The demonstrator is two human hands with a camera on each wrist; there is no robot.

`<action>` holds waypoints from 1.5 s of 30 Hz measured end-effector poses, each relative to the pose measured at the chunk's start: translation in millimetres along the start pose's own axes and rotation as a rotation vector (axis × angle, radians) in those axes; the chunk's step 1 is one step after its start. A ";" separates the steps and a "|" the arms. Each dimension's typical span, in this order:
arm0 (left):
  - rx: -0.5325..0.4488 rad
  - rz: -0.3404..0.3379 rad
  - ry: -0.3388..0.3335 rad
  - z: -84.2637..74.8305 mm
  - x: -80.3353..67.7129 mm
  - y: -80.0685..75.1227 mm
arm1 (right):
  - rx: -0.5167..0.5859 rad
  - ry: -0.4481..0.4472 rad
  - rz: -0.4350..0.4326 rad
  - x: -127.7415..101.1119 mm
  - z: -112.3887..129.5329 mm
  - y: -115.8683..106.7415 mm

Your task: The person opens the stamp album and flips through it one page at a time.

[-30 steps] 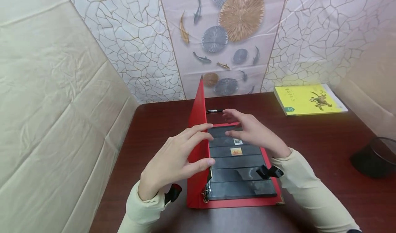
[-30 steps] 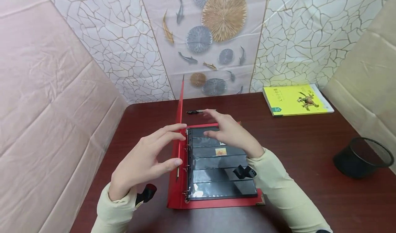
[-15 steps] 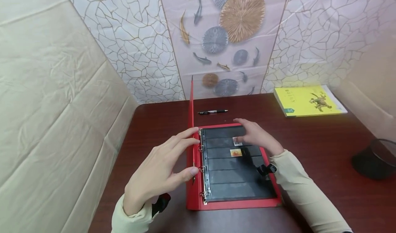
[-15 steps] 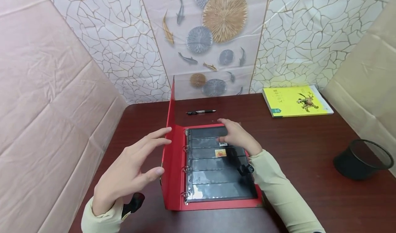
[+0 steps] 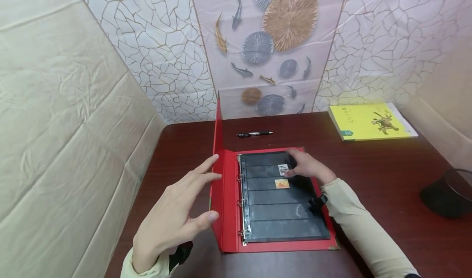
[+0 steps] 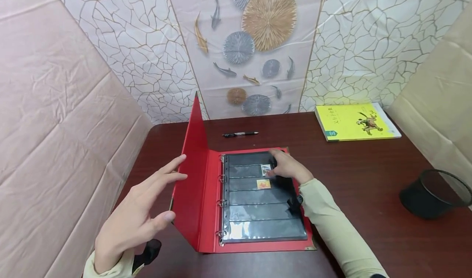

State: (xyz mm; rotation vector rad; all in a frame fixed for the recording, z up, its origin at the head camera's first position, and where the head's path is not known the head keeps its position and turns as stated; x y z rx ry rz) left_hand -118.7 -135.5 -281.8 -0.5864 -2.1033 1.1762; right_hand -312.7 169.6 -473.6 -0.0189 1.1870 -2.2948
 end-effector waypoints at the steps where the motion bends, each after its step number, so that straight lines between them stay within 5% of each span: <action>1: -0.005 -0.004 -0.010 1.1 -2.0 -0.6 | -0.007 0.004 0.005 0.1 -3.1 0.5; 22: -0.014 -0.145 -0.154 24.0 -51.5 -25.3 | -0.011 0.125 0.047 -0.5 -16.6 6.9; 38: 0.103 -0.209 -0.400 50.7 -86.7 -34.4 | -0.090 0.137 0.016 -7.0 -23.5 2.3; 45: 0.151 -0.172 -0.547 71.7 -108.9 -31.7 | -0.114 0.101 -0.002 -6.8 -19.7 1.8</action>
Point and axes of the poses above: each hand's wrist, its own x-axis towards the middle knuckle, its own y-axis out of the palm, z = x × y, the point moved 6 cm from there along x, towards the middle knuckle, and after that the axes turned 8 degrees about z, right-handed, at the moved point
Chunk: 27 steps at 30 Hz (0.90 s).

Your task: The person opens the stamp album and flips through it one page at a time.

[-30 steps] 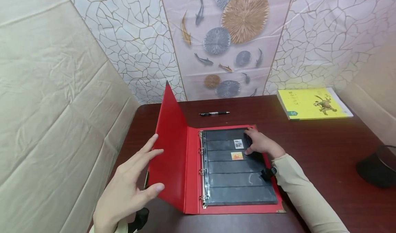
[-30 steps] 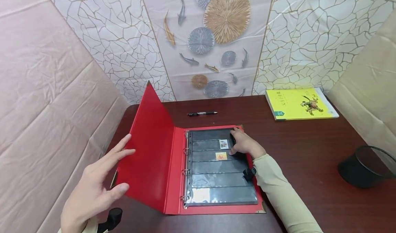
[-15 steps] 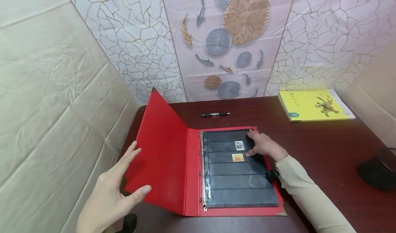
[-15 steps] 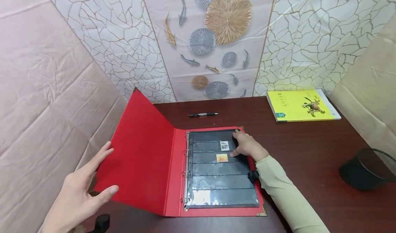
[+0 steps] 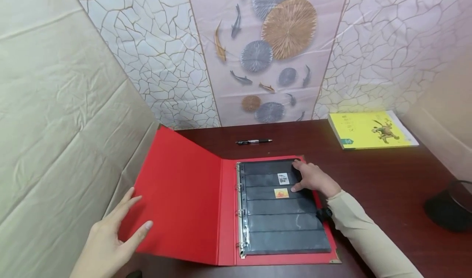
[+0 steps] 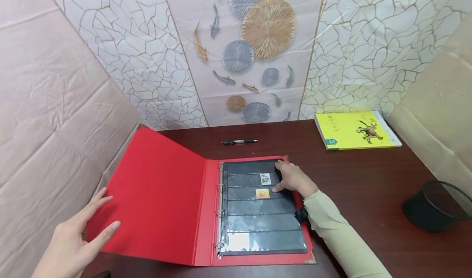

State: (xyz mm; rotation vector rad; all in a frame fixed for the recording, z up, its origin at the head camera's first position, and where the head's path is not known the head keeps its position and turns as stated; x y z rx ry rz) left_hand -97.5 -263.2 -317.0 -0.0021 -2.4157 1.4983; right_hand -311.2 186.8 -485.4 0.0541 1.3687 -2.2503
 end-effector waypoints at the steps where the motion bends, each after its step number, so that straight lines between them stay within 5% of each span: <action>1: 0.006 0.002 -0.011 4.6 -1.2 0.6 | -0.005 -0.003 0.000 -0.1 0.5 0.3; 13: -0.001 0.027 -0.098 52.7 -13.4 20.4 | 0.007 -0.007 0.009 -0.5 0.9 0.7; 27: 0.008 0.166 -0.203 94.8 -18.5 59.5 | -0.004 0.017 0.006 -2.6 2.7 2.1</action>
Point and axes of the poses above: each hand's wrist, its own x-axis towards the middle knuckle, its own y-axis out of the palm, z = x × y, the point moved 6 cm from there along x, towards the middle knuckle, and after that the axes turned 8 degrees about z, right-handed, at the moved point
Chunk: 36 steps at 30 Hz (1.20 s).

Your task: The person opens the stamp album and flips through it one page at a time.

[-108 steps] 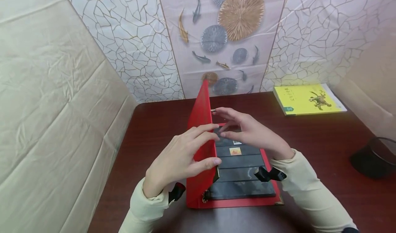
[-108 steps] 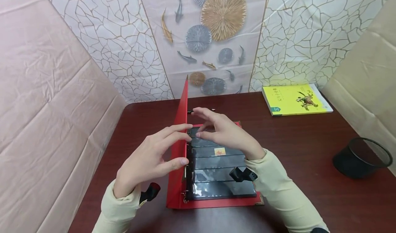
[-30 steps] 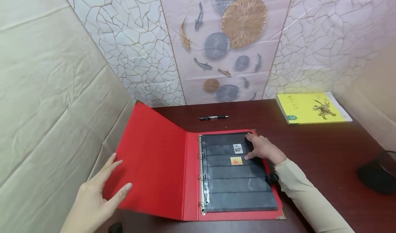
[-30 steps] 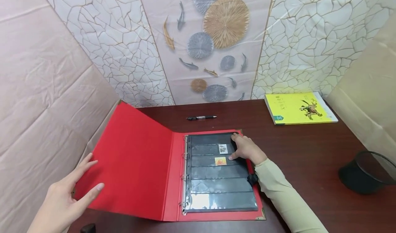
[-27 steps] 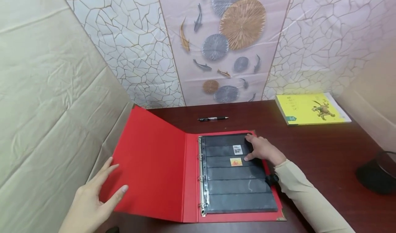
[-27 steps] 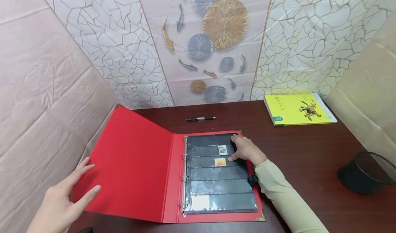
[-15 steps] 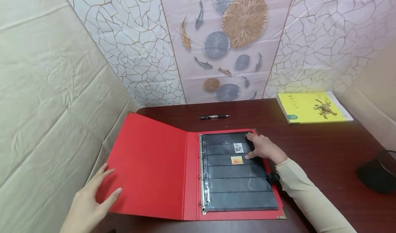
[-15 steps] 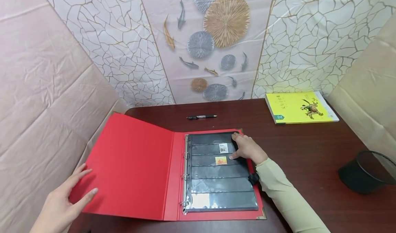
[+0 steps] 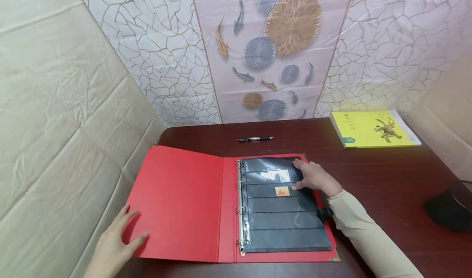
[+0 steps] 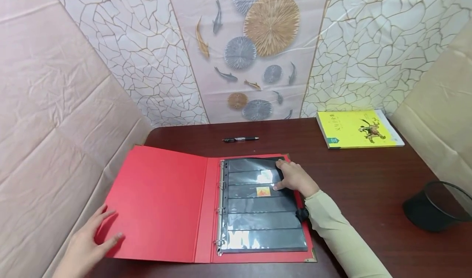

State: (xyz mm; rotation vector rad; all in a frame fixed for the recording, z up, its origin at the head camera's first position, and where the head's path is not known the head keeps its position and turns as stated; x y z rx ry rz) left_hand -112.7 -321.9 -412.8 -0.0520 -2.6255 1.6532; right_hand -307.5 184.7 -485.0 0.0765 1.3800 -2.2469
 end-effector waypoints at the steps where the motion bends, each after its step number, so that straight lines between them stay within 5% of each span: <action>1: -0.008 0.001 0.002 2.0 0.5 2.2 | -0.001 -0.001 -0.002 0.3 -0.4 0.0; 11: -0.054 -0.043 0.027 15.5 5.3 29.4 | -0.017 -0.018 -0.020 -2.3 -1.1 -1.2; 21: -0.030 0.196 -0.265 19.5 16.7 63.2 | -0.017 -0.019 -0.037 -4.8 2.6 1.4; 30: -0.070 0.277 -0.314 7.9 16.2 81.6 | -0.064 -0.043 -0.073 -4.6 6.4 5.1; 36: -0.126 0.313 -0.287 -16.3 22.3 99.9 | -0.033 -0.046 -0.113 -2.1 6.7 0.9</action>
Point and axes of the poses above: each hand's wrist, its own x-axis towards the middle knuckle, its own y-axis out of the palm, z = x × y, the point moved 6 cm from there along x, towards the middle knuckle, and after that the axes turned 8 degrees about z, right-handed, at the moved point
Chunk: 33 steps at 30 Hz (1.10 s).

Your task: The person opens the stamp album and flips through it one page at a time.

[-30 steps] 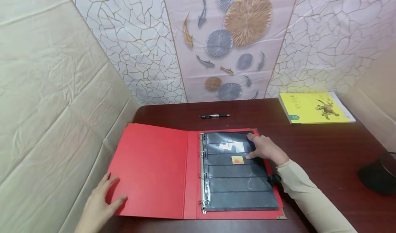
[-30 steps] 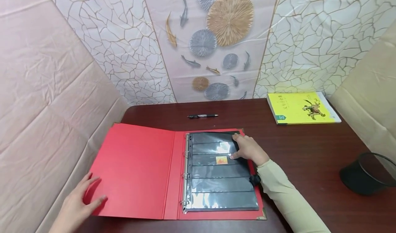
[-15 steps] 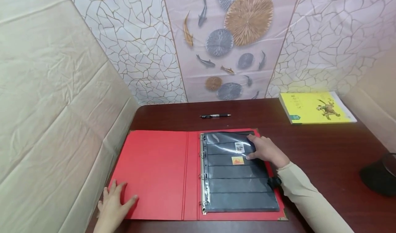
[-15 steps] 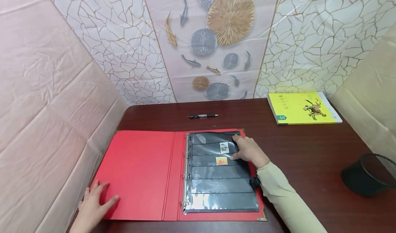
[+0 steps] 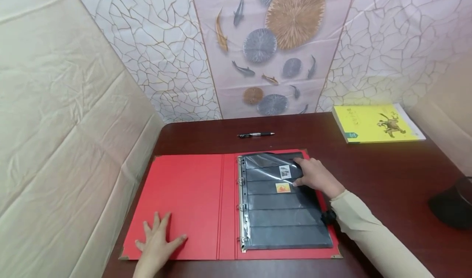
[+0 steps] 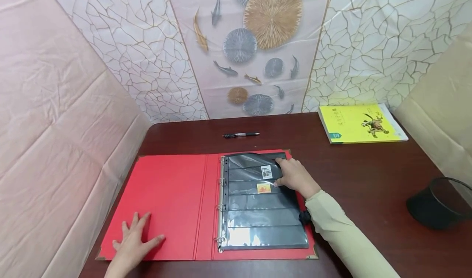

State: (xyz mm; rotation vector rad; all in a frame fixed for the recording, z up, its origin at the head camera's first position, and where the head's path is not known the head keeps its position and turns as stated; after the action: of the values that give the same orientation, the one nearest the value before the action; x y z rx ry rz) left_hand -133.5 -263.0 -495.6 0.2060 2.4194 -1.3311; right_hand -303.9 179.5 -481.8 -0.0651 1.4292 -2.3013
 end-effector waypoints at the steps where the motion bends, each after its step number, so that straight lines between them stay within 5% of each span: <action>1: -0.005 0.009 0.005 -4.1 0.6 3.2 | 0.010 0.003 -0.005 0.0 -0.2 -0.4; 13: 0.002 0.044 -0.016 -19.3 3.6 23.2 | 0.132 -0.061 0.034 2.3 -0.3 -21.3; 23: 0.013 0.032 -0.048 -19.8 4.3 25.2 | 0.248 0.016 0.059 -6.8 -2.9 -23.4; 33: 0.004 0.018 -0.032 -20.6 4.8 26.8 | 0.316 -0.118 -0.029 -22.3 -1.9 -30.7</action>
State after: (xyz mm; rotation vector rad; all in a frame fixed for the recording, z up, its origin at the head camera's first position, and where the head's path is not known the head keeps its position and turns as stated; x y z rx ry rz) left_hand -134.9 -231.5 -508.4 0.2056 2.3827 -1.3210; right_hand -294.3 201.1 -452.1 -0.1246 1.0006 -2.4734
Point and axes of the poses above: each hand's wrist, its own x-axis towards the middle knuckle, its own y-axis out of the palm, z = x × y, the point moved 6 cm from there along x, towards the middle knuckle, and after that the axes turned 8 degrees about z, right-handed, at the moved point
